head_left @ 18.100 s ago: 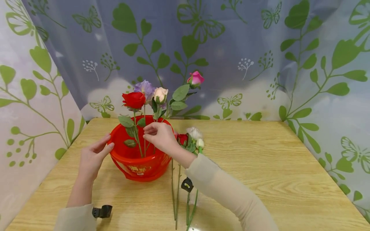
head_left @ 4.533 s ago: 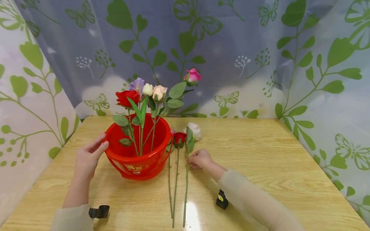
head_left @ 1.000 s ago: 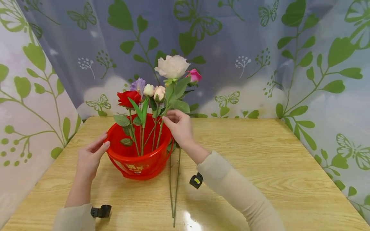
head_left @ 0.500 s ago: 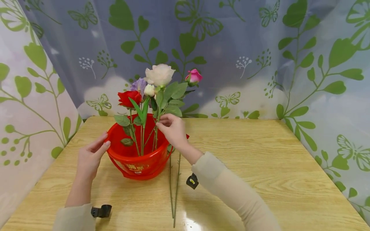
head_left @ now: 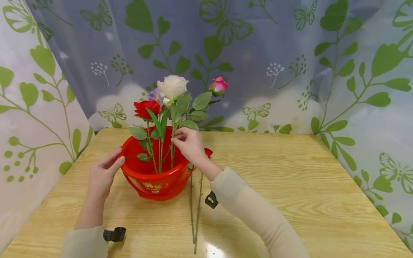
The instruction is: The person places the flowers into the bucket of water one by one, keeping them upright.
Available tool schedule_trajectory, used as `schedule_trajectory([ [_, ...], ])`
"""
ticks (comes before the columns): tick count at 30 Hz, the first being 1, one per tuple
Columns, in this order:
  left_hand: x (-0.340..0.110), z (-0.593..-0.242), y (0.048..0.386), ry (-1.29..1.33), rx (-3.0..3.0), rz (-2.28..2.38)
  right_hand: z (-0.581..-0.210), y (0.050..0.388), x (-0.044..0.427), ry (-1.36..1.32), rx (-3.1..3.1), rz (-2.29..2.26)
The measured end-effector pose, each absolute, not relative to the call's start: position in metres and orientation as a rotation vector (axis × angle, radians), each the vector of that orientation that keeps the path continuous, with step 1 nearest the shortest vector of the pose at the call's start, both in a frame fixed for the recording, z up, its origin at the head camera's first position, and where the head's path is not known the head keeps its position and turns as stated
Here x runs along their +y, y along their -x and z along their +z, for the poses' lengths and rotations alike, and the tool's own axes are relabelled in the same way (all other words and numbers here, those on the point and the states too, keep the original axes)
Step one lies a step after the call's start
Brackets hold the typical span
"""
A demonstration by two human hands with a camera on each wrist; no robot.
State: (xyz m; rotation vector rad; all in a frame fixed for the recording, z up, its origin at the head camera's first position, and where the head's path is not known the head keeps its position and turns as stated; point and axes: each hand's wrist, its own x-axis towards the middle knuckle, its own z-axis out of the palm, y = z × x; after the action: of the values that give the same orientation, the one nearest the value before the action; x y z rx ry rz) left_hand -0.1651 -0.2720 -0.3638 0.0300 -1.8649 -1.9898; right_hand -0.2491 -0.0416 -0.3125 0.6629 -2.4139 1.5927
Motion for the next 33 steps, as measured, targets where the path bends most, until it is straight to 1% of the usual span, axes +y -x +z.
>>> schedule_trajectory([
  [8, -0.27, -0.364, 0.166, -0.017, -1.849, -1.99, -0.31, 0.247, -0.041, -0.661, -2.459, 1.591],
  [17, -0.271, -0.363, 0.165, -0.024, -1.861, -1.984, -0.311, 0.239, -0.033, -0.679, -2.436, 1.774],
  [18, -0.271, -0.364, 0.165, -0.028, -1.865, -1.981, -0.306, 0.234, -0.031, -0.677, -2.433, 1.79],
  [24, -0.271, -0.364, 0.165, -0.033, -1.863, -1.981, -0.305, 0.225, -0.018, -0.701, -2.352, 1.929],
  [25, -0.271, -0.364, 0.165, -0.034, -1.862, -1.982, -0.309, 0.228, -0.015, -0.708, -2.33, 1.949],
  [33, -0.272, -0.365, 0.165, -0.037, -1.865, -1.991, -0.318, 0.22, 0.008, -0.7, -2.28, 2.026],
])
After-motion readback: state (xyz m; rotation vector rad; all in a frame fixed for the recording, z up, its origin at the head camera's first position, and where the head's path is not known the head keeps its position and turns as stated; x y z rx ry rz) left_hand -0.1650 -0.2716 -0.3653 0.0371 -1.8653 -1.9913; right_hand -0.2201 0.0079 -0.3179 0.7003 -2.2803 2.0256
